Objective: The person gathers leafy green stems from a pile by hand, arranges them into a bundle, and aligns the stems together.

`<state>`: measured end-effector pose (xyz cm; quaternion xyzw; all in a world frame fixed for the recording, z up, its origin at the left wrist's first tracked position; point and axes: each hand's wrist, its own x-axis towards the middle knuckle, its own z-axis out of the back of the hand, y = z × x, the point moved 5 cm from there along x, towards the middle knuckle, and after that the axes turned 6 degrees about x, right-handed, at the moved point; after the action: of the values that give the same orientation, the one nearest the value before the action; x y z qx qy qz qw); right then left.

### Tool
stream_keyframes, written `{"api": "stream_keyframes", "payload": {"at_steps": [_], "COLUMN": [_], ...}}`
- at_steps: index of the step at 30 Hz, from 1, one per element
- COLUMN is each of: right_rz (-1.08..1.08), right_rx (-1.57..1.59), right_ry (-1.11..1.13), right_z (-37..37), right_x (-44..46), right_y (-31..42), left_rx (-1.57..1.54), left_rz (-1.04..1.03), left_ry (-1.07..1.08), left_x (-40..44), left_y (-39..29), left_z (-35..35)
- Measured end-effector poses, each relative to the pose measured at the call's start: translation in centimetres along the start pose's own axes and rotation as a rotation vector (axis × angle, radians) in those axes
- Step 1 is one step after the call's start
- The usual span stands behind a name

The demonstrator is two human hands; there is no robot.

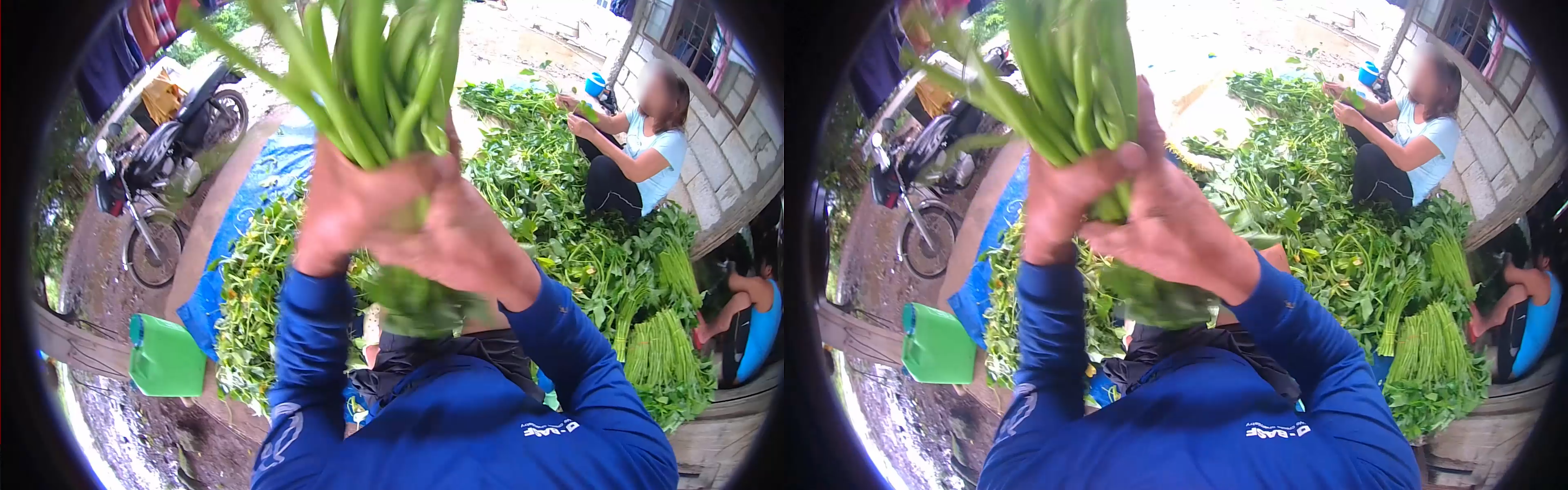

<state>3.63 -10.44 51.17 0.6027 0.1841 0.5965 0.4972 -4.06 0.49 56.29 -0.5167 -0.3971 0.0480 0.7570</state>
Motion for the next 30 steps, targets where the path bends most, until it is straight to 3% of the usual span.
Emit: {"api": "stream_keyframes", "payload": {"at_steps": [2,3,7,9,11,12,14,17,20,23,30], "right_rz": [-0.046,-0.06,-0.238,-0.39,-0.791,-0.94,-0.993,-0.292,-0.311,-0.301,-0.408], "right_rx": [-0.225,-0.384,-0.4,-0.304,-0.098,-0.126,0.077,-0.529,-0.748,-0.768,-0.901], "right_ry": [0.05,0.068,0.251,0.289,0.264,0.173,-0.067,-0.251,-0.128,-0.131,-0.061], "right_z": [0.2,0.7,1.3,2.4,4.9,6.4,8.8,9.8,9.1,10.1,9.1], "right_x": [-1.2,-2.9,-15.6,-22.2,-26.8,-28.0,-29.9,-27.4,-28.5,-28.3,-28.0], "right_y": [1.3,1.4,-4.1,-6.8,-6.9,-5.5,-3.7,-2.7,-5.6,-6.4,-7.7], "left_rx": [0.158,0.154,-0.092,-0.194,-0.298,-0.359,-0.42,-0.362,-0.374,-0.348,-0.333], "left_rz": [-0.026,0.107,0.503,0.717,0.821,0.804,0.876,1.056,1.173,1.198,1.059], "left_ry": [0.308,0.438,1.026,1.093,1.155,1.154,1.172,1.253,1.283,1.293,1.24], "left_x": [1.7,1.2,-8.1,-15.0,-18.6,-19.0,-19.8,-19.8,-19.9,-20.1,-20.1], "left_y": [-2.1,-1.3,9.0,15.6,17.7,18.0,18.4,19.5,19.8,20.4,20.0], "left_z": [0.9,0.2,-7.6,-12.6,-16.3,-17.8,-19.6,-20.1,-20.4,-19.9,-19.3]}}
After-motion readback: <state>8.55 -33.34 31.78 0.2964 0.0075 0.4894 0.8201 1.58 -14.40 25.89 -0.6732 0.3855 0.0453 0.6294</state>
